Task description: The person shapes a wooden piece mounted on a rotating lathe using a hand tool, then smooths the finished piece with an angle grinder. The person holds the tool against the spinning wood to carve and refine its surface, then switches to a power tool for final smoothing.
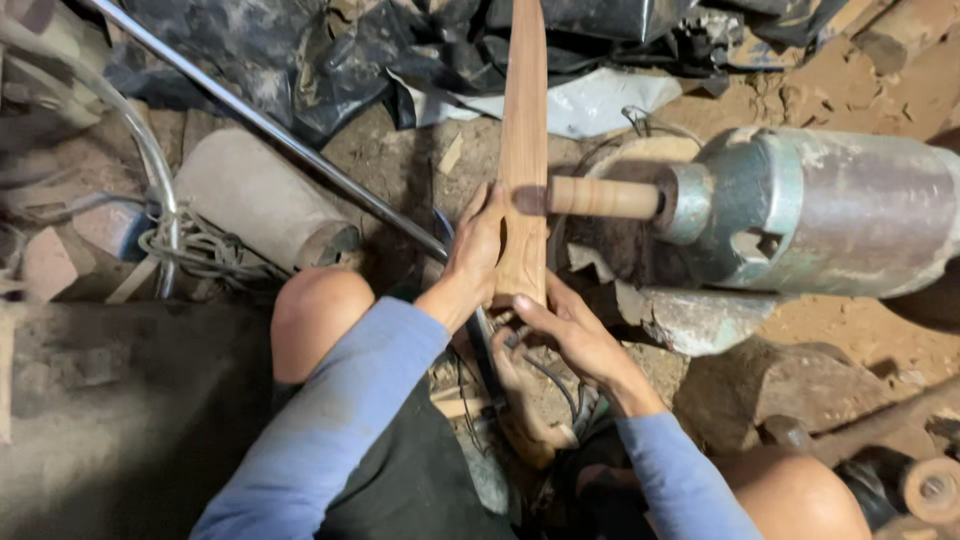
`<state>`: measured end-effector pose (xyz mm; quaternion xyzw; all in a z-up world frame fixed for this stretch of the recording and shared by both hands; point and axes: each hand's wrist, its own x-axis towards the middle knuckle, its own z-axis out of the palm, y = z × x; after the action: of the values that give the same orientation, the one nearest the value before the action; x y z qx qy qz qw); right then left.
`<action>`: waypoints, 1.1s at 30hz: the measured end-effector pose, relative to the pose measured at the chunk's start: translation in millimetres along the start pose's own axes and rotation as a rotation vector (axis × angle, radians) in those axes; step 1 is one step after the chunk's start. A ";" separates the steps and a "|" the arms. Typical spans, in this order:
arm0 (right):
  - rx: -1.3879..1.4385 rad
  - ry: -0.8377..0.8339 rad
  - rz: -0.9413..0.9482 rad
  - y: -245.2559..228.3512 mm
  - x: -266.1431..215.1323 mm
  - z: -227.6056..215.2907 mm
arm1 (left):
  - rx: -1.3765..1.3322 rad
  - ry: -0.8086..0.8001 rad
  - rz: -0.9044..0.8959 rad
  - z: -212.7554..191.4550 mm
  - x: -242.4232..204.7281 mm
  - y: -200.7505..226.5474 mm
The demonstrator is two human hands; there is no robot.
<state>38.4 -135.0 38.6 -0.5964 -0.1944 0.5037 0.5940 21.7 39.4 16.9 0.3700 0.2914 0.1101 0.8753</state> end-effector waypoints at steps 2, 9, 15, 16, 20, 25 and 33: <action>-0.032 -0.037 0.038 -4.0 -3.9 -6.0 | -0.006 0.032 0.091 -6.5 1.6 -0.7; -0.196 -0.053 -0.111 -1.2 -9.9 -1.5 | 0.002 0.004 0.360 -35.8 3.1 -3.2; -0.222 0.023 -0.094 3.3 -17.6 19.7 | 0.035 0.108 0.203 -24.7 -5.6 -12.6; -0.229 0.045 -0.104 3.4 -17.7 20.5 | 0.053 0.125 0.154 -22.1 -6.2 -11.4; -0.231 0.149 -0.108 3.6 -18.8 20.4 | 0.012 0.151 0.055 -9.0 0.3 -8.8; -0.363 0.287 -0.215 -0.7 -16.9 23.7 | 0.154 0.106 -0.012 9.4 19.8 -20.5; -0.637 0.664 -0.210 -4.0 -5.0 26.4 | 0.118 -0.066 0.091 21.3 64.5 -62.5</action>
<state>15.8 -124.8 49.6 -0.8548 -0.1983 0.1382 0.4593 84.9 9.5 -43.4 0.4373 0.2515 0.1200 0.8551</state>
